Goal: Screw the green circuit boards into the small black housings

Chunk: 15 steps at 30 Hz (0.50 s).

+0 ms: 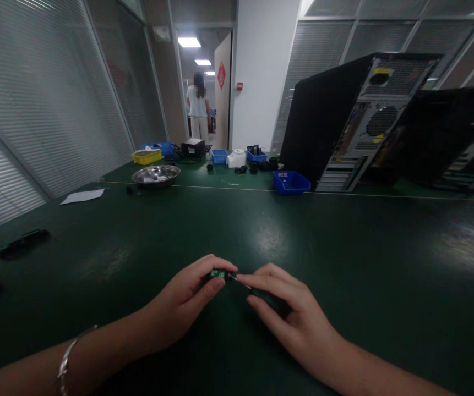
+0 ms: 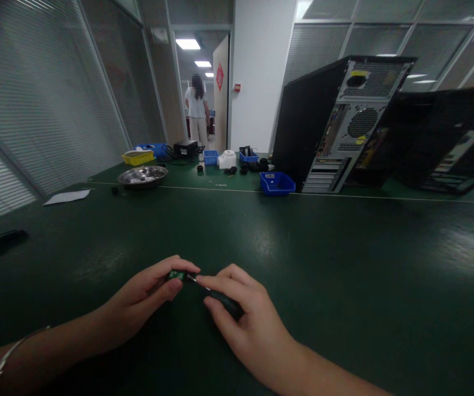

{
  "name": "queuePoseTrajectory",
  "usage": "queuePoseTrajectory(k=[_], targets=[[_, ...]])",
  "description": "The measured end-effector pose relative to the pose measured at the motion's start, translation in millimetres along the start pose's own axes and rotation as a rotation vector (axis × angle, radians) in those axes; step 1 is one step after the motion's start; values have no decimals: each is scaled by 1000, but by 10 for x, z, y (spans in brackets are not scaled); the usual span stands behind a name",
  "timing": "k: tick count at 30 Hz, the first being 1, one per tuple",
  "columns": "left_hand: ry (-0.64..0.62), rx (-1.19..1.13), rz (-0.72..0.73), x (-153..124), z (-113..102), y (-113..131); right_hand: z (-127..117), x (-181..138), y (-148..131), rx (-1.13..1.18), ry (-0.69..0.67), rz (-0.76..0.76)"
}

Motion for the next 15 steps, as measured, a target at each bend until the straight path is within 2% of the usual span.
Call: queuePoseTrajectory(k=[10,15], targets=[[9,164,37,1,19,38,12,-14,-16,-95,-62,45],[-36,62,-57,20,12,38,24,-24,-17,-95,-66,52]])
Point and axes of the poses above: each hand's wrist, its own x-axis towards the middle knuckle, its own z-axis out of the palm, y = z × x, the point moved 1 cm from there along x, towards the middle knuckle, and after that the axes turned 13 degrees about -z, right-handed, at the moved point
